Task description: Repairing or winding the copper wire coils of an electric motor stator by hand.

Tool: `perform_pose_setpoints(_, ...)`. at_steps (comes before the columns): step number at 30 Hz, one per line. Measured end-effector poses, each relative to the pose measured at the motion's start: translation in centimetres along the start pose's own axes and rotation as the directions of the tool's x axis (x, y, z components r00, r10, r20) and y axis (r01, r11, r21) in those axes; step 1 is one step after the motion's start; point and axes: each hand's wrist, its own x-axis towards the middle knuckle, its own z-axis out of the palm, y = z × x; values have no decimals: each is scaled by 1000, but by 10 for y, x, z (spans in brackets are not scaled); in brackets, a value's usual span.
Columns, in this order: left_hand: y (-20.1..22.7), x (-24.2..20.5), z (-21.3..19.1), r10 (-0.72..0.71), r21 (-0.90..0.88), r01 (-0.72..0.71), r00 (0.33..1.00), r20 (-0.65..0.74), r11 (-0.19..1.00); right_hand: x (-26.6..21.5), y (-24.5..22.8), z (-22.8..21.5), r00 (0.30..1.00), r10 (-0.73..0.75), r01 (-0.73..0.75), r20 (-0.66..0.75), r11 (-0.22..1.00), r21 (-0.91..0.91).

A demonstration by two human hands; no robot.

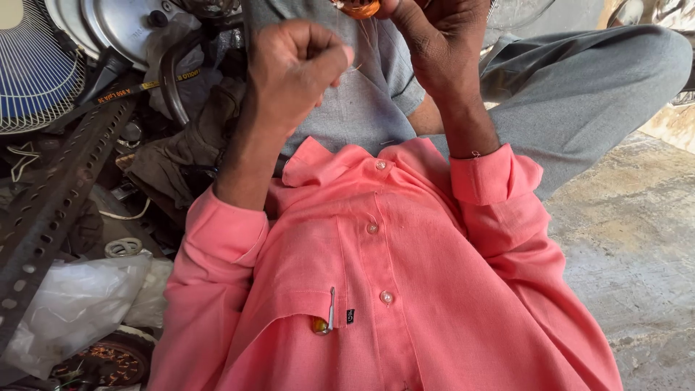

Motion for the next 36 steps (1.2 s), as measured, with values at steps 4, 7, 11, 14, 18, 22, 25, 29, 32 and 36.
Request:
perform_pose_setpoints(4,3,-21,3,-21,51,15,991,130,999,-4,3,-3,1000,-2,2,1,999,-38)
perform_pose_setpoints(7,15,-33,12,120,226,-156,979,165,962,-4,2,-2,1000,-3,3,-5,999,-45)
perform_pose_setpoints(11,27,-39,13,411,499,-469,882,230,728,-3,0,2,1000,-14,14,-2,1000,-1)
perform_pose_setpoints(14,37,-44,6,350,608,-414,908,228,678,-5,0,1,1000,-12,12,-8,1000,-9)
perform_pose_setpoints(18,55,-53,-9,262,507,-314,949,174,803,-7,4,-1,1000,2,-3,-25,999,-33)
perform_pose_setpoints(22,66,-59,-31,205,510,-266,963,175,818,-7,3,-1,1000,-12,12,2,998,-58)
perform_pose_setpoints(25,75,-55,-40,177,574,-292,952,249,765,-6,2,1,1000,-23,24,9,998,-64)
perform_pose_setpoints(29,84,-33,-24,469,698,-422,872,138,579,-9,-4,5,1000,-16,14,-21,994,-109)
perform_pose_setpoints(32,54,-21,-13,612,698,-516,778,140,497,-13,3,9,998,-43,40,-33,995,-86)
perform_pose_setpoints(36,27,-14,4,547,611,-501,827,129,614,-13,-3,17,997,-70,69,-34,997,-43)
